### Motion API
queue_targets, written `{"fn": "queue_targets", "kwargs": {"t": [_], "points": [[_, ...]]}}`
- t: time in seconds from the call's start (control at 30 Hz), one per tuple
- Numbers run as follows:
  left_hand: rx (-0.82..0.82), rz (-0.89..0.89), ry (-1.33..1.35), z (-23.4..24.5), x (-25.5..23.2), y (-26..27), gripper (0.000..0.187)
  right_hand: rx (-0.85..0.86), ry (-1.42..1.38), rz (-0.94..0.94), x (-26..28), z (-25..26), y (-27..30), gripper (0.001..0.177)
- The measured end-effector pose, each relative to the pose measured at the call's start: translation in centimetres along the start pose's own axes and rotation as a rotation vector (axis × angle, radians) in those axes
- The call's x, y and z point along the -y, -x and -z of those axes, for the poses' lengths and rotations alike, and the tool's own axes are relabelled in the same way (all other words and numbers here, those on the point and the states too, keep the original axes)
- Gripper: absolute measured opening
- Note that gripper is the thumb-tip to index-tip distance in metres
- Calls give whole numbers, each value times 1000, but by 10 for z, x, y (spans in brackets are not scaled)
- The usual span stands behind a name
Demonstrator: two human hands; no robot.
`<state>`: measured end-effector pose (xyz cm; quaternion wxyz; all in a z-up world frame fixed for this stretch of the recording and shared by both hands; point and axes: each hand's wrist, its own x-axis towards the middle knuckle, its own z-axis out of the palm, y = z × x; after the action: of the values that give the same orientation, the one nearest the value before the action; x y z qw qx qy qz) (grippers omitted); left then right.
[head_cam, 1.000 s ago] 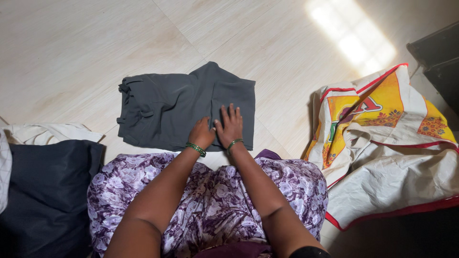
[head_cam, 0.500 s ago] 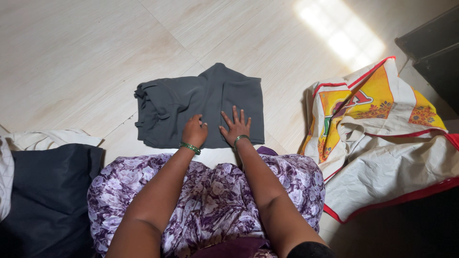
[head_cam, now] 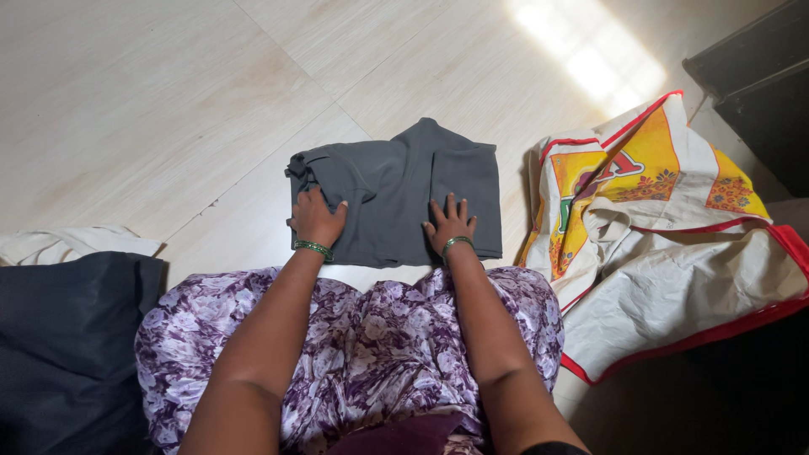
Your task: The person sits on the floor and folds a pair of gray trousers by hand. They smooth the fabric, fold the legs together, and then fold the garment into a compact rectangle. Finally, the person places the folded trousers into a large white and yellow bag.
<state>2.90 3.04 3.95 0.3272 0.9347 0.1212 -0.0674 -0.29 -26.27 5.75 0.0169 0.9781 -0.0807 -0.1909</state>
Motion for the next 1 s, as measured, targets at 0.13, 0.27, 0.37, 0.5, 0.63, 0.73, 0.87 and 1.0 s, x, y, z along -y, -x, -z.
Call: {"fn": "queue_targets", "kwargs": {"t": [0.13, 0.27, 0.37, 0.5, 0.63, 0.73, 0.87, 1.0], "points": [[18, 17, -30, -8, 4, -3, 75, -68, -143, 104, 24, -8, -9, 66], [-7, -51, 265, -30, 22, -17, 70, 70, -149, 181, 44, -9, -12, 69], [-141, -139, 238, -35, 28, -24, 60, 144, -124, 185, 51, -4, -10, 70], [-214, -181, 181, -30, 29, -35, 48, 131, -121, 185, 56, 1, -11, 69], [-67, -72, 455, -38, 34, -47, 45, 39, -88, 222, 65, -5, -15, 68], [-252, -167, 440, -32, 26, -51, 32, -25, -127, 236, 68, -11, -17, 70], [-340, -92, 452, 2, 12, -56, 21, 30, -154, 234, 70, -10, -19, 70], [-384, -56, 176, 13, 17, -63, 24, 130, -88, 251, 75, -8, -19, 66]]}}
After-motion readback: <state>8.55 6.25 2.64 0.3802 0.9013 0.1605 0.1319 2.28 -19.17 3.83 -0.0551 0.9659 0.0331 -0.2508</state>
